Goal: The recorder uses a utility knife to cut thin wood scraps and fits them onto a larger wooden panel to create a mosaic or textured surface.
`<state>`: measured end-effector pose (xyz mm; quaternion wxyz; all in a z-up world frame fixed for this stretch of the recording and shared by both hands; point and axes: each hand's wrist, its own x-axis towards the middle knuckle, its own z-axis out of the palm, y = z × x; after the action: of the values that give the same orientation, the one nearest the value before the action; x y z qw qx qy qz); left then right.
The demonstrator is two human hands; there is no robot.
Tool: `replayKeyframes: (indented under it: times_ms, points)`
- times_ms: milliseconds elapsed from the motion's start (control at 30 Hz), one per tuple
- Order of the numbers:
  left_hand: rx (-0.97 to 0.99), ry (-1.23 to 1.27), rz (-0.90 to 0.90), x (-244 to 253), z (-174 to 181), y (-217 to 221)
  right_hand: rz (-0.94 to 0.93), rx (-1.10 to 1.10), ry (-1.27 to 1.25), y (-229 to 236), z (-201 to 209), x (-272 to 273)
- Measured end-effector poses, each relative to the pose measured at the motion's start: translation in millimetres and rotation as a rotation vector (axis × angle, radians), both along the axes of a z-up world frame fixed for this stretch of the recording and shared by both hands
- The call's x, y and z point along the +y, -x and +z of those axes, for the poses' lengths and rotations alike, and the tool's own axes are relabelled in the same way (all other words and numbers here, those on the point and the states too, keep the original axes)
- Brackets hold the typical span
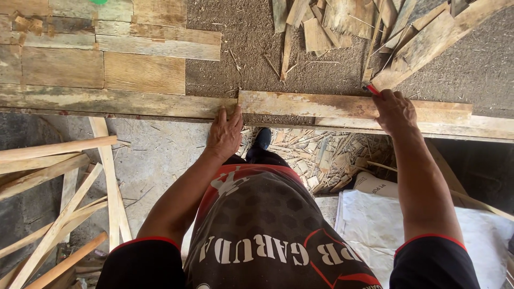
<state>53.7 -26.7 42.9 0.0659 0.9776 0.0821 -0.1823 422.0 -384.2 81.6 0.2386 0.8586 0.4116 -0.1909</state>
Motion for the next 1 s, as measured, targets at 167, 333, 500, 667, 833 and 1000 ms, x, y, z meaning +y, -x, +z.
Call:
replayKeyframes:
  times_ms: [167,333,500,667,833,1000]
  points:
    - [0.038,-0.018,-0.016,0,7,-3,0.034,-0.082,-0.06,16,-10,6]
    - [0.066,-0.019,-0.014,2,-4,-3,-0.091,0.048,-0.566,79,-16,49]
    - [0.068,0.034,0.036,-1,4,-2,-0.341,0.139,-0.57,134,-23,88]
    - [0.06,0.043,0.044,-3,10,-2,-0.324,0.058,-0.657,141,-42,83]
    - [0.033,-0.001,0.034,-4,5,0,-0.357,0.129,-0.745,145,-44,80]
    - [0.042,0.057,0.088,-7,21,-4,-0.358,0.107,-0.752,147,-45,80]
